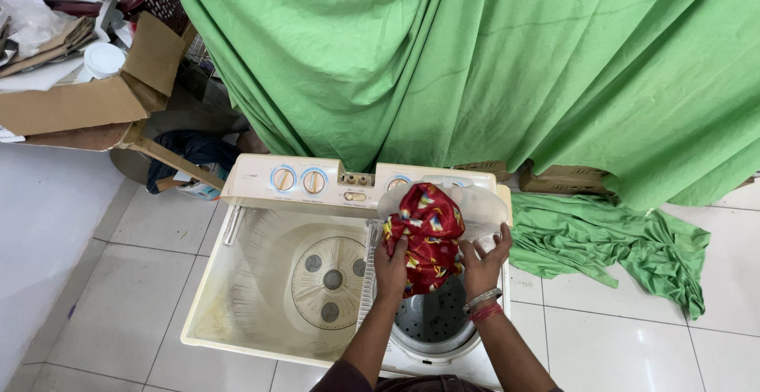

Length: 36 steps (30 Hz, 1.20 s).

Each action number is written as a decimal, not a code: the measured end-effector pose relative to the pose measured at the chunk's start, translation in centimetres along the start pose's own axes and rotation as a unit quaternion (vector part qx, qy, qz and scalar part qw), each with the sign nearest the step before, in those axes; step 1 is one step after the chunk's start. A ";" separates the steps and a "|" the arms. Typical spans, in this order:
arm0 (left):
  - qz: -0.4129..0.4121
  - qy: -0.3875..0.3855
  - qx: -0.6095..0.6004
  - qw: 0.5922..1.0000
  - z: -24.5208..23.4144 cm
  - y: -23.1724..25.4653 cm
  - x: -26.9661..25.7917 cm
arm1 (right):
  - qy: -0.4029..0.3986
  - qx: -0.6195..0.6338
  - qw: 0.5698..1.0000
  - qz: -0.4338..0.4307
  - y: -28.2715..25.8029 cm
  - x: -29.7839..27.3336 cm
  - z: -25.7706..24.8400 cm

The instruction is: The person wipes the exterior and top surfaces of a twin-tub washing machine using a red patterned cloth. They clean the control panel, lid edges, and front body, moving the cloth across multiple areas in a continuous wiping motion.

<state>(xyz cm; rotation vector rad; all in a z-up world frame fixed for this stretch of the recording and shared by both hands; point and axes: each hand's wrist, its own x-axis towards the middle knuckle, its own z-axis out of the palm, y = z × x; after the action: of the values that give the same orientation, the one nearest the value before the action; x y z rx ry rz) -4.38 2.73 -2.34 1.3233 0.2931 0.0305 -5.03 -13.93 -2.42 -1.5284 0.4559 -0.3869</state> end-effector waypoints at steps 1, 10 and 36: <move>0.015 -0.052 -0.007 0.999 -0.1 -0.1 0.1 | -0.065 0.027 0.998 0.002 -1.0 0.3 -0.1; 0.098 -0.224 -0.138 0.960 3.6 4.2 2.2 | -0.192 0.118 0.972 0.060 -0.9 1.7 3.2; 0.309 -0.084 0.409 0.855 4.6 8.4 3.7 | -0.053 -0.295 0.929 -0.216 -5.0 10.9 -0.9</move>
<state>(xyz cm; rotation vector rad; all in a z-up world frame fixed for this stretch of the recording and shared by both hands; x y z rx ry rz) 1.42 1.12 6.03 2.2141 -0.3336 0.3648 4.10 -20.32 2.09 -2.2380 0.1415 -0.5331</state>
